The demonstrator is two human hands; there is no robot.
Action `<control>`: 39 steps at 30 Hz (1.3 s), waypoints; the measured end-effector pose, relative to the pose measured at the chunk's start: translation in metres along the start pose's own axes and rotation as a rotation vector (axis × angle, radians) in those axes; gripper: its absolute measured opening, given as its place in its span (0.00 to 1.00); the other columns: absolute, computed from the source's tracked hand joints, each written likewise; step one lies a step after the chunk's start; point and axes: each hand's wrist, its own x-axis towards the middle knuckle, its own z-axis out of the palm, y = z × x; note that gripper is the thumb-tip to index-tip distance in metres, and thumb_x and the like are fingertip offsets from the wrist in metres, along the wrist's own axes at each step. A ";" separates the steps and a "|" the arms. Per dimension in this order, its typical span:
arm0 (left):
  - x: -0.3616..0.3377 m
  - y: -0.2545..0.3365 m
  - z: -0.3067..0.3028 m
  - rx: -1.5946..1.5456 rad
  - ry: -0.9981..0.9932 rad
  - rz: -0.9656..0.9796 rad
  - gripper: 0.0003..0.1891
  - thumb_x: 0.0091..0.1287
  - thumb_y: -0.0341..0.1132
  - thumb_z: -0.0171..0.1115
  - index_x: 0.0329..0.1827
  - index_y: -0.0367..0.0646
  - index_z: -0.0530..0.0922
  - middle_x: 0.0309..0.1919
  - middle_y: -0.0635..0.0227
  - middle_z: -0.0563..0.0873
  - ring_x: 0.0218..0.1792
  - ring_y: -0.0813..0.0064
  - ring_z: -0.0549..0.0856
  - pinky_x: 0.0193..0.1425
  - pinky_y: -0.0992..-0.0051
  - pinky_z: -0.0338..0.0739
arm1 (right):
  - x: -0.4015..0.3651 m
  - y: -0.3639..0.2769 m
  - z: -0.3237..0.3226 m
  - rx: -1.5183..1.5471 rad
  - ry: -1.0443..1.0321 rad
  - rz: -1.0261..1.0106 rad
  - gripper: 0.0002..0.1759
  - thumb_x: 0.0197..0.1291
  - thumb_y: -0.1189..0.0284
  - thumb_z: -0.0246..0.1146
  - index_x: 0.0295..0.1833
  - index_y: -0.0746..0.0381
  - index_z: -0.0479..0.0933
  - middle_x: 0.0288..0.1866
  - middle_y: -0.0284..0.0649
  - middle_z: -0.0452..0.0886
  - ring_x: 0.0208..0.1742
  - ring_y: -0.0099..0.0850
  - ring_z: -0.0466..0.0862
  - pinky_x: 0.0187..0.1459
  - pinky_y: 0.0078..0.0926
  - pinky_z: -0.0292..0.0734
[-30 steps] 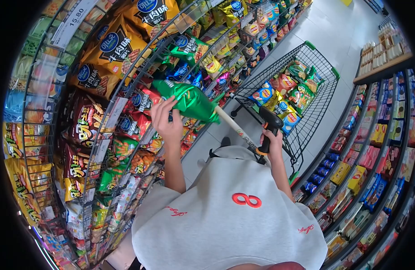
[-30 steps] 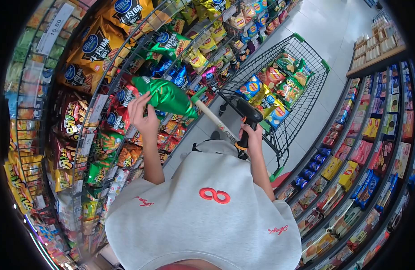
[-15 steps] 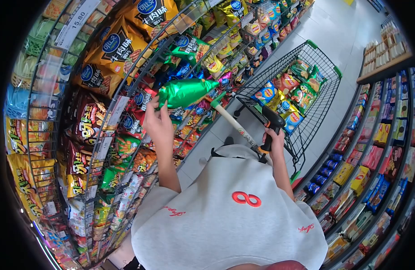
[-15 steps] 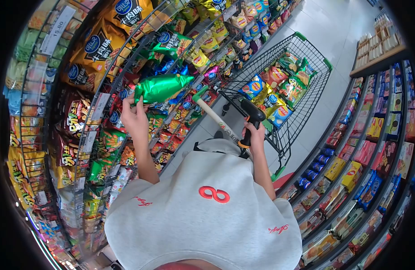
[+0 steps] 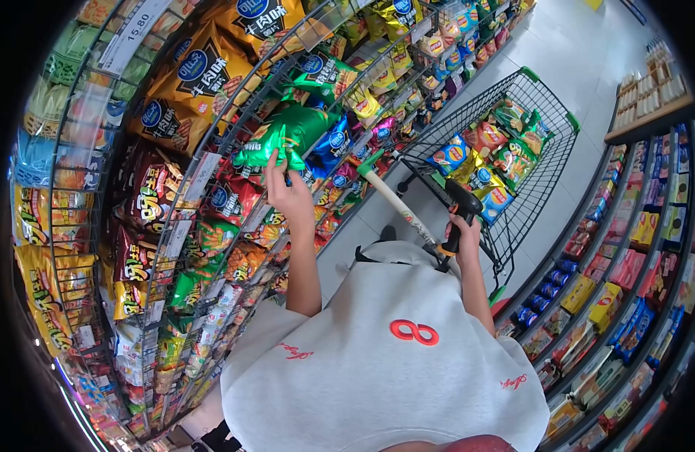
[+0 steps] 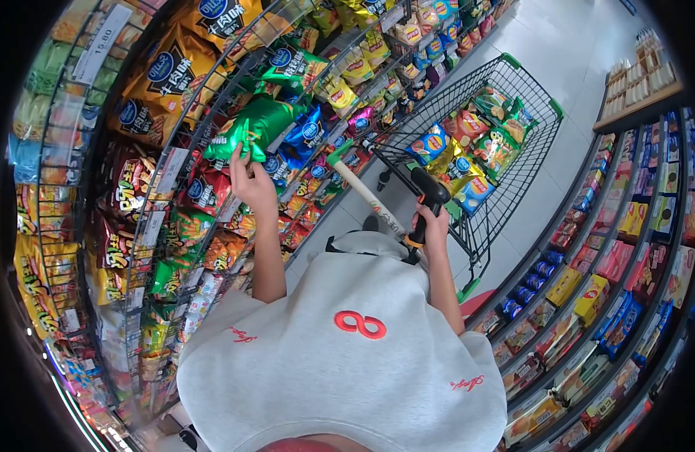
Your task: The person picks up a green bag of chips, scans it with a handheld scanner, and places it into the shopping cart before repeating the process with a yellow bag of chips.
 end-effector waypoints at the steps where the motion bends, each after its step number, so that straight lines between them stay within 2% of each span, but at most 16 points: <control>1: -0.001 -0.005 0.004 0.013 0.019 -0.002 0.05 0.62 0.17 0.59 0.39 0.27 0.80 0.55 0.50 0.86 0.46 0.56 0.88 0.40 0.66 0.83 | 0.000 -0.001 -0.001 -0.001 0.000 0.000 0.14 0.61 0.72 0.64 0.50 0.67 0.77 0.22 0.37 0.77 0.21 0.25 0.76 0.26 0.22 0.71; 3: 0.003 -0.005 0.007 -0.011 0.081 -0.046 0.05 0.62 0.17 0.59 0.38 0.27 0.81 0.54 0.50 0.86 0.46 0.54 0.88 0.41 0.63 0.82 | -0.001 -0.003 -0.002 -0.018 0.000 0.002 0.14 0.61 0.72 0.64 0.50 0.67 0.76 0.23 0.37 0.76 0.22 0.25 0.76 0.27 0.23 0.72; 7: 0.014 -0.022 0.009 0.071 0.162 -0.063 0.03 0.58 0.21 0.64 0.35 0.33 0.82 0.51 0.56 0.87 0.47 0.55 0.87 0.41 0.64 0.81 | -0.003 -0.001 -0.007 0.002 0.021 0.004 0.14 0.60 0.73 0.63 0.50 0.67 0.76 0.24 0.36 0.76 0.22 0.25 0.76 0.27 0.23 0.72; 10: 0.020 -0.026 0.009 0.318 0.092 -0.020 0.03 0.57 0.25 0.68 0.30 0.38 0.81 0.49 0.61 0.86 0.49 0.57 0.85 0.48 0.62 0.78 | -0.003 0.002 -0.011 0.013 0.026 0.006 0.14 0.61 0.72 0.63 0.51 0.67 0.75 0.24 0.36 0.75 0.22 0.25 0.76 0.27 0.23 0.72; 13: 0.029 -0.019 0.019 0.422 0.092 0.195 0.08 0.56 0.30 0.72 0.33 0.41 0.80 0.48 0.61 0.86 0.48 0.55 0.83 0.52 0.56 0.74 | -0.001 0.005 -0.013 0.034 0.042 -0.009 0.13 0.61 0.72 0.65 0.50 0.66 0.77 0.23 0.36 0.77 0.22 0.25 0.77 0.26 0.22 0.72; 16: 0.051 -0.034 0.038 0.315 0.064 0.343 0.12 0.57 0.33 0.73 0.41 0.41 0.80 0.46 0.60 0.86 0.47 0.52 0.83 0.53 0.56 0.73 | 0.000 0.007 -0.014 0.016 0.042 -0.010 0.13 0.61 0.72 0.65 0.50 0.66 0.77 0.23 0.37 0.78 0.22 0.24 0.77 0.26 0.22 0.72; 17: 0.052 -0.051 0.048 0.228 -0.085 0.214 0.15 0.62 0.38 0.71 0.47 0.42 0.78 0.47 0.60 0.85 0.50 0.54 0.82 0.56 0.57 0.71 | -0.001 0.007 -0.013 0.001 0.039 -0.004 0.13 0.61 0.72 0.64 0.50 0.66 0.77 0.23 0.37 0.77 0.22 0.25 0.77 0.27 0.22 0.72; 20: 0.070 -0.056 0.065 0.278 -0.258 0.158 0.17 0.66 0.44 0.69 0.47 0.41 0.78 0.48 0.56 0.85 0.52 0.55 0.82 0.57 0.56 0.71 | -0.001 0.007 -0.012 -0.039 0.034 0.008 0.13 0.61 0.72 0.63 0.50 0.66 0.75 0.24 0.36 0.76 0.22 0.25 0.77 0.27 0.22 0.72; 21: 0.076 -0.055 0.067 0.288 -0.296 0.217 0.21 0.67 0.47 0.68 0.52 0.40 0.78 0.47 0.54 0.86 0.52 0.54 0.82 0.57 0.57 0.71 | -0.001 0.008 -0.012 -0.047 0.038 0.008 0.13 0.61 0.72 0.63 0.50 0.66 0.75 0.24 0.36 0.76 0.22 0.25 0.77 0.27 0.22 0.72; 24: 0.096 -0.067 0.070 0.235 -0.438 0.378 0.25 0.66 0.48 0.68 0.58 0.39 0.77 0.48 0.53 0.86 0.52 0.51 0.83 0.58 0.56 0.71 | -0.001 0.006 -0.010 -0.057 0.046 0.007 0.13 0.61 0.72 0.63 0.49 0.66 0.76 0.23 0.36 0.76 0.22 0.25 0.77 0.27 0.22 0.72; 25: 0.104 -0.071 0.069 0.219 -0.493 0.359 0.26 0.67 0.48 0.67 0.61 0.39 0.76 0.50 0.51 0.86 0.54 0.49 0.83 0.58 0.54 0.71 | -0.002 0.006 -0.011 -0.059 0.050 0.007 0.12 0.61 0.72 0.63 0.49 0.66 0.76 0.23 0.36 0.76 0.22 0.26 0.77 0.27 0.22 0.72; 26: 0.113 -0.075 0.066 0.220 -0.615 0.256 0.29 0.67 0.49 0.67 0.63 0.39 0.75 0.56 0.49 0.84 0.58 0.47 0.82 0.61 0.52 0.73 | -0.003 0.005 -0.010 -0.061 0.061 0.011 0.12 0.61 0.72 0.63 0.48 0.66 0.76 0.23 0.36 0.76 0.22 0.26 0.77 0.27 0.22 0.72; 31: 0.132 -0.117 0.081 0.354 -0.686 0.182 0.34 0.70 0.55 0.63 0.70 0.39 0.72 0.61 0.45 0.82 0.63 0.45 0.80 0.65 0.53 0.75 | -0.004 0.006 -0.011 -0.054 0.090 0.008 0.12 0.61 0.71 0.63 0.48 0.67 0.77 0.23 0.36 0.76 0.22 0.26 0.77 0.27 0.23 0.72; 34: 0.139 -0.129 0.094 0.311 -0.660 0.171 0.33 0.71 0.57 0.61 0.69 0.40 0.74 0.61 0.43 0.81 0.62 0.45 0.80 0.64 0.53 0.75 | -0.004 0.005 -0.010 -0.045 0.095 0.010 0.13 0.61 0.71 0.63 0.48 0.67 0.77 0.23 0.36 0.77 0.22 0.26 0.77 0.27 0.22 0.72; 37: 0.151 -0.133 0.103 0.276 -0.759 0.093 0.37 0.71 0.62 0.58 0.70 0.40 0.73 0.63 0.46 0.81 0.62 0.44 0.80 0.64 0.52 0.75 | -0.003 0.005 -0.007 -0.072 0.111 -0.018 0.13 0.61 0.71 0.63 0.48 0.67 0.77 0.23 0.36 0.77 0.22 0.25 0.77 0.28 0.22 0.72; 39: 0.152 -0.124 0.101 0.295 -0.685 0.149 0.36 0.72 0.63 0.56 0.68 0.40 0.75 0.61 0.44 0.81 0.60 0.43 0.81 0.61 0.51 0.76 | -0.003 0.006 -0.006 -0.061 0.117 -0.014 0.13 0.61 0.71 0.63 0.48 0.66 0.77 0.23 0.36 0.77 0.22 0.25 0.77 0.28 0.21 0.72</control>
